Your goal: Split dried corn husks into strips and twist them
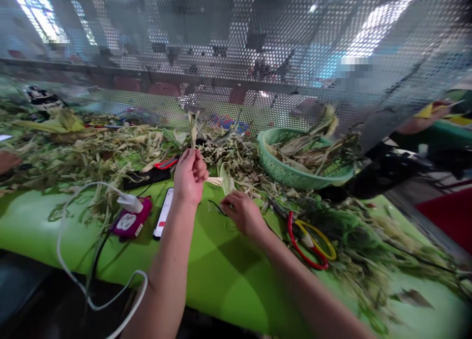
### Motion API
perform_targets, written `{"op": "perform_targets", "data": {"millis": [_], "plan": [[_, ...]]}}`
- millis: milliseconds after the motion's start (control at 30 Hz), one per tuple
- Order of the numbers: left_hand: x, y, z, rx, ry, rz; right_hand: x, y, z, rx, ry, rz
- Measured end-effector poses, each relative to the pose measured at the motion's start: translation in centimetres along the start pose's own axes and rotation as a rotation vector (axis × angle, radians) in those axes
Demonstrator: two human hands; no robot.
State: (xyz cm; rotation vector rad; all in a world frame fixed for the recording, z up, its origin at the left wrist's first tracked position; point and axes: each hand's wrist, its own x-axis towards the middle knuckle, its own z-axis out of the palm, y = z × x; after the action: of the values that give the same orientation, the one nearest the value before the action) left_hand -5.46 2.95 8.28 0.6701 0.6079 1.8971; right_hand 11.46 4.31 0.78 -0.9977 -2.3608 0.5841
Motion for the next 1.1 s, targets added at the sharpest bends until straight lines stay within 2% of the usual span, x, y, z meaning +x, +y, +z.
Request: {"op": "perform_targets", "data": {"millis": [100,167,267,400,567,633,733,833,933,1033,1100], "plan": [[0.1,-0.7,0.0,0.046,-0.005,-0.01,0.2,-0.8,1.0,-0.172,-0.018,-0.003],[0.2,-1.1,0.0,0.097,-0.013,-0.02,0.3,-0.9,1.1,-0.172,-0.005,0.009],[0.3,-1.6,-0.3,0.187,-0.021,-0.048,0.4,-0.5,0.6,0.025,0.01,0.037],[0.1,-2.2,-0.4,0.395,-0.06,-0.067,0.2,0.4,-1.1,0.346,0.053,0.154],[-0.7,-3.8,0.7,0.71,-0.174,0.006,-0.1,0.6,-3.6,0.669,0.171,0.208],[-1.3,-4.9,1.2,0.831,-0.215,0.04,-0.2,0.5,-4.2,0.635,0.217,0.187],[-2.1,-6.3,1.8,0.932,-0.268,0.059,-0.3,0.4,-4.7,0.449,0.29,0.127],[-2.4,-7.1,1.9,0.936,-0.256,0.074,-0.3,0.2,-4.7,0.406,0.334,0.105],[-2.1,-7.1,2.0,0.839,-0.22,0.032,-0.2,0.1,-4.7,0.602,0.305,0.135],[-1.6,-6.5,2.0,0.615,-0.178,-0.073,0.0,0.3,-4.7,0.832,0.21,0.182],[-1.3,-5.7,1.9,0.441,-0.139,-0.094,0.1,0.7,-4.7,0.886,0.093,0.218]]}}
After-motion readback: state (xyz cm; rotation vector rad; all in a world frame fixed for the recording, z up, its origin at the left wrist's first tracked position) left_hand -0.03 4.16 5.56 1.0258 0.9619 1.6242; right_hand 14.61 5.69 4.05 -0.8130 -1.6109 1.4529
